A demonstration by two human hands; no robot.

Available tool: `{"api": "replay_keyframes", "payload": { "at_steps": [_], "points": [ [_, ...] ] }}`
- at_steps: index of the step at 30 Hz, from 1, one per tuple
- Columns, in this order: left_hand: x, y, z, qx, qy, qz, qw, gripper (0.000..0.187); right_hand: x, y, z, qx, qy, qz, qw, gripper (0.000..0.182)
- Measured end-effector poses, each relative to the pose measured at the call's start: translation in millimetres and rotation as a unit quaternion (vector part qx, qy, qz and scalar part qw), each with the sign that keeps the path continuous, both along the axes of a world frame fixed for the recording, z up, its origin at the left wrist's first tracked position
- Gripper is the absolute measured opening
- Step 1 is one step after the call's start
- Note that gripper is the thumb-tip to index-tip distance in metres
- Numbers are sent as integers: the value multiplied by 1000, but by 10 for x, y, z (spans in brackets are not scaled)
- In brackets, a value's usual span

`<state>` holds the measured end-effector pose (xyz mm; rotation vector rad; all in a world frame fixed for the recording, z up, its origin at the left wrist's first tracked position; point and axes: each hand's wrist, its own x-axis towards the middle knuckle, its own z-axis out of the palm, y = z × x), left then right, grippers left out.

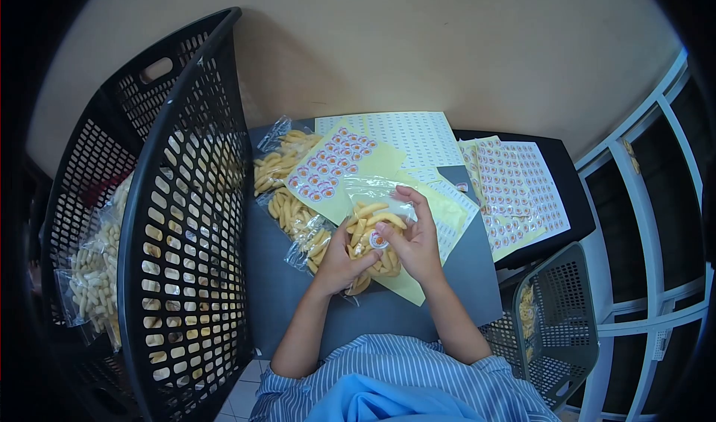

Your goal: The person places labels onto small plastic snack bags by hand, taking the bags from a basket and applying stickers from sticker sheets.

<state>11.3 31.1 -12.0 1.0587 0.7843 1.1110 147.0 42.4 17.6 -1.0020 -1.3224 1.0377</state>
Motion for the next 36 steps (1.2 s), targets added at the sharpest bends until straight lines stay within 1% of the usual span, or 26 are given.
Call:
{"api": "replay_keyframes", "payload": {
  "at_steps": [1,2,3,4,5,6,7,8,9,11,12,14,17,20,24,28,30,31,32,33,35,36],
  "points": [
    [7,-2,1,-2,0,-2,1000,59,-1,-16,20,-70,72,36,994,53],
    [13,-7,5,1,5,-2,1000,58,-7,-19,14,-62,83,32,994,53],
    [18,-8,5,4,10,-2,1000,57,9,-22,-17,-64,83,31,994,53],
    [21,-3,-8,2,10,-4,1000,57,34,-18,-67,-59,94,56,992,58],
    [24,9,-28,-26,-11,-9,1000,53,48,-21,-78,-53,104,81,990,63],
    [27,16,-44,-54,-32,-14,998,49,64,-47,-62,-54,104,79,990,63],
    [29,16,-52,-55,-32,-16,998,49,75,-90,-16,-46,75,99,991,68],
    [34,15,-59,-78,-73,-11,994,46,85,-118,11,-37,46,119,991,74],
    [44,13,-67,-101,-114,-8,988,42,98,-125,1,-38,45,116,991,74],
    [70,10,-81,-101,-112,-6,989,41,122,-134,-25,-68,54,142,986,81],
    [76,6,-86,-100,-109,-2,989,40,130,-143,-23,-69,54,141,986,81],
    [74,4,-89,-93,-107,-3,990,41,148,-159,-14,-89,102,154,979,82],
    [84,-1,-98,-91,-99,-4,991,42,166,-155,-75,-79,130,154,976,82],
    [72,-11,-75,-91,-83,-8,992,43,174,-192,-19,-61,99,152,981,81],
    [87,-22,-79,-74,-86,-11,993,44,185,-196,-25,-81,109,142,981,81],
    [77,-26,-67,-76,-80,-7,994,43,224,-194,-20,-64,124,174,975,79],
    [67,-30,-43,-67,-83,-11,994,47,220,-190,-13,-56,120,179,975,78],
    [63,-40,1,-67,-84,-11,994,47,204,-184,-15,-60,105,152,981,74],
    [59,-59,68,-27,-30,-23,999,50,188,-182,-17,-64,90,123,986,71],
    [61,-71,110,13,23,-35,999,54,175,-180,-16,-64,89,122,986,71],
    [53,-75,125,-5,22,-34,999,56,162,-174,-10,-54,49,59,996,60],
    [48,-74,121,-23,22,-31,999,59,175,-161,-6,-55,47,58,996,60]
  ]
}}
